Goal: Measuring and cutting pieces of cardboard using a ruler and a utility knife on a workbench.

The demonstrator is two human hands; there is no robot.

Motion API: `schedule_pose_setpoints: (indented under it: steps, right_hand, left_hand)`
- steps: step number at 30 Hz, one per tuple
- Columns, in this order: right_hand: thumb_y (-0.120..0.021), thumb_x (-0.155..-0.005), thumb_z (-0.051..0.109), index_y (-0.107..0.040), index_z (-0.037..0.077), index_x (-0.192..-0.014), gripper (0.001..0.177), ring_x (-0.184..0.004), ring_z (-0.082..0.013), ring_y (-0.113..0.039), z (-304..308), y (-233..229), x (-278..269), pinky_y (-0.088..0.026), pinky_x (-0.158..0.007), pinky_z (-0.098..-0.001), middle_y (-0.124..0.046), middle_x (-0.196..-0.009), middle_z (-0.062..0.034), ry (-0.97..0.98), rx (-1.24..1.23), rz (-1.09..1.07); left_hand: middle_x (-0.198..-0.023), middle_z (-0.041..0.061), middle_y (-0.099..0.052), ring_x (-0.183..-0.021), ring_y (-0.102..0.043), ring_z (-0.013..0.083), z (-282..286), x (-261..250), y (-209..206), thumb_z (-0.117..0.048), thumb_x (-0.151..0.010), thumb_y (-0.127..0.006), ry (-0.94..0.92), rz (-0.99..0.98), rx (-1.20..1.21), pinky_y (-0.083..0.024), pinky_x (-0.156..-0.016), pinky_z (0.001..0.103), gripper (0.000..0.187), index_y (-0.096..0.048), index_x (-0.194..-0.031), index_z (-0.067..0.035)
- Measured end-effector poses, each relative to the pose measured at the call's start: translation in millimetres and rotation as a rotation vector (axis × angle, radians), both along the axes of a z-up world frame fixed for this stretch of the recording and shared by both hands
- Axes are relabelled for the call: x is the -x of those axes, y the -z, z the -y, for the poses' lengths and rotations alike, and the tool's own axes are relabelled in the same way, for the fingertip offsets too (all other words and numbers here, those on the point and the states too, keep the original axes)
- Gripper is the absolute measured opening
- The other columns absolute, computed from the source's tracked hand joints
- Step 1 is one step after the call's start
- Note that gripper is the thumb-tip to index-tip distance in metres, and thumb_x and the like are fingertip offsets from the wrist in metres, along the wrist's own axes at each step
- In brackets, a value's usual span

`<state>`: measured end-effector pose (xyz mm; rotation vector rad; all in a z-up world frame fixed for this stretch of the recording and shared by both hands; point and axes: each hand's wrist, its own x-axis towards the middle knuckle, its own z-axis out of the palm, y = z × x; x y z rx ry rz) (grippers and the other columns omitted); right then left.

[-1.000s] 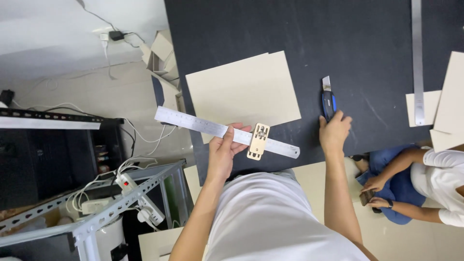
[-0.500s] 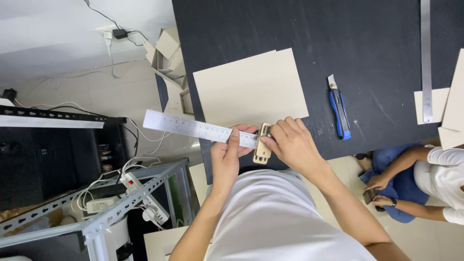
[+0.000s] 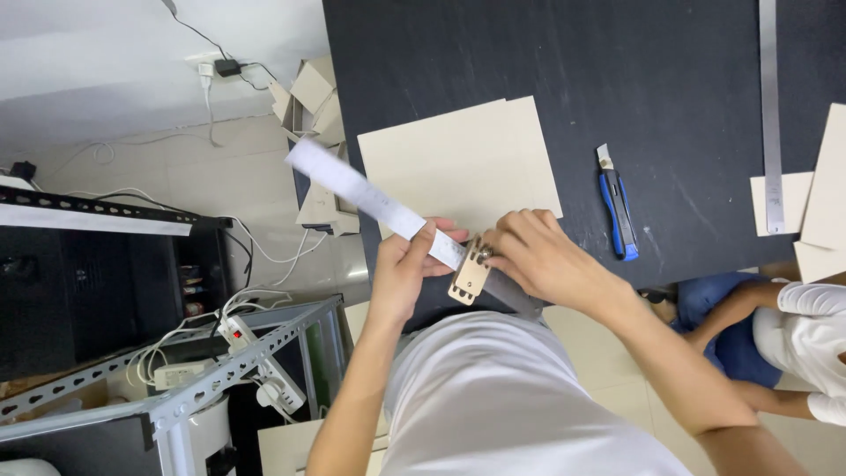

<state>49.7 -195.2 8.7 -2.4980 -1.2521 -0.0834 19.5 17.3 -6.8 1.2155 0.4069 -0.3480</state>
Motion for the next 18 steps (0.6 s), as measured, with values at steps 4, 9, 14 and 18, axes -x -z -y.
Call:
schedule_pose_setpoints:
  steps: [4, 9, 14, 18]
  right_hand:
    - [-0.066, -0.096, 0.026, -0.061, 0.008, -0.099, 0.019, -0.086, -0.0217, -0.059, -2.7, 15.2, 7.0, -0.045, -0.083, -0.0334, -0.053, -0.088, -0.0041, 0.131, -0.166, -0.141]
    - [-0.079, -0.082, 0.012, -0.061, -0.001, -0.125, 0.049, -0.104, -0.0338, -0.063, -19.9, -11.1, 14.9, -0.052, -0.090, -0.0428, -0.058, -0.114, -0.0150, 0.297, -0.433, -0.280]
    - [-0.096, -0.054, 0.018, -0.049, -0.005, -0.138, 0.100, -0.103, -0.0457, -0.066, -24.6, -49.4, 25.2, -0.054, -0.087, -0.0578, -0.061, -0.119, -0.0285, 0.332, -0.397, -0.501]
    - [-0.092, -0.056, 0.010, -0.056, -0.003, -0.135, 0.087, -0.100, -0.0463, -0.068, -22.2, -57.3, 25.4, -0.056, -0.083, -0.0571, -0.065, -0.118, -0.0253, 0.324, -0.471, -0.465]
  left_hand:
    - [-0.109, 0.021, -0.075, -0.092, -0.074, 0.0271, 8.1, 8.7, -8.7, -0.024, -0.104, -0.046, -0.105, -0.003, 0.019, -0.064, -0.076, 0.038, 0.037, -0.066, -0.118, 0.003]
    - [-0.116, 0.024, -0.072, -0.098, -0.073, 0.0283, 13.2, 15.6, -9.3, -0.026, -0.105, -0.043, -0.250, 0.058, 0.068, -0.063, -0.080, 0.037, 0.039, -0.061, -0.120, 0.005]
    - [-0.117, 0.024, -0.072, -0.101, -0.072, 0.0244, 18.1, 22.6, -25.2, -0.028, -0.105, -0.041, -0.268, 0.108, 0.060, -0.063, -0.083, 0.035, 0.040, -0.059, -0.121, 0.004]
    - [-0.116, 0.025, -0.072, -0.103, -0.072, 0.0262, 23.6, 28.4, -25.7, -0.027, -0.105, -0.040, -0.293, 0.177, 0.079, -0.063, -0.083, 0.036, 0.039, -0.060, -0.121, 0.003]
